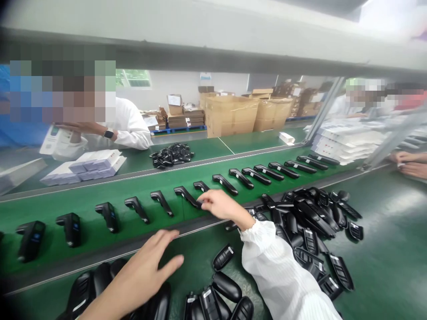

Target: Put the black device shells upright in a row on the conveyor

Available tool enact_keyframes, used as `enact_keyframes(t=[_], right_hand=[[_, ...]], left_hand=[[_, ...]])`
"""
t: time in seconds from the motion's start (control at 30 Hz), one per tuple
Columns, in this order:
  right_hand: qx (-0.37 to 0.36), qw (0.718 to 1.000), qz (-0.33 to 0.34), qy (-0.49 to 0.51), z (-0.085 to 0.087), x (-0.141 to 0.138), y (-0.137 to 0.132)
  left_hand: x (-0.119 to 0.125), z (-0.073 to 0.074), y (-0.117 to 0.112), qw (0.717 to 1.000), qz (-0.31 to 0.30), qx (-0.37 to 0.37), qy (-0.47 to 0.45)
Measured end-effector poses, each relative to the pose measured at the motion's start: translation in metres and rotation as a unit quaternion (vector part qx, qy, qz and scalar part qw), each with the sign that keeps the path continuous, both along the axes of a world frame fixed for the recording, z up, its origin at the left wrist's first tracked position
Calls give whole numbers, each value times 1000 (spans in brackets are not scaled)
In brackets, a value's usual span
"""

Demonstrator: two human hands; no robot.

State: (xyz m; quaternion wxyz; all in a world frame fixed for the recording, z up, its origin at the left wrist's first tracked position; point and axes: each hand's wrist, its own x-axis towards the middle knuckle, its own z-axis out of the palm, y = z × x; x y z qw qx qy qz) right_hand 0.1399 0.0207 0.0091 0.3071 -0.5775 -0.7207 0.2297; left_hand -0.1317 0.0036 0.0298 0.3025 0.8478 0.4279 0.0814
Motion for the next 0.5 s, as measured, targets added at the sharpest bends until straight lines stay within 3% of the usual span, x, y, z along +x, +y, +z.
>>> enact_keyframes(t=[0.1, 0.23, 0.37, 0.43, 0.5], right_hand=[[6, 988, -129, -85, -17, 26, 13], [-32, 972, -173, -155, -40, 30, 27], [-44, 957, -212, -192, -52, 20, 38], [-46, 951, -228, -203, -51, 20, 40], [-43, 945, -249, -209, -46, 22, 39]], left_hand=[[-19, 3, -21, 977, -58, 40, 201], [-19, -2, -30, 957, -76, 64, 273], [-12, -10, -13, 986, -47, 25, 155], [-8, -12, 1, 999, -13, -39, 36], [-3, -13, 15, 984, 50, -140, -95]])
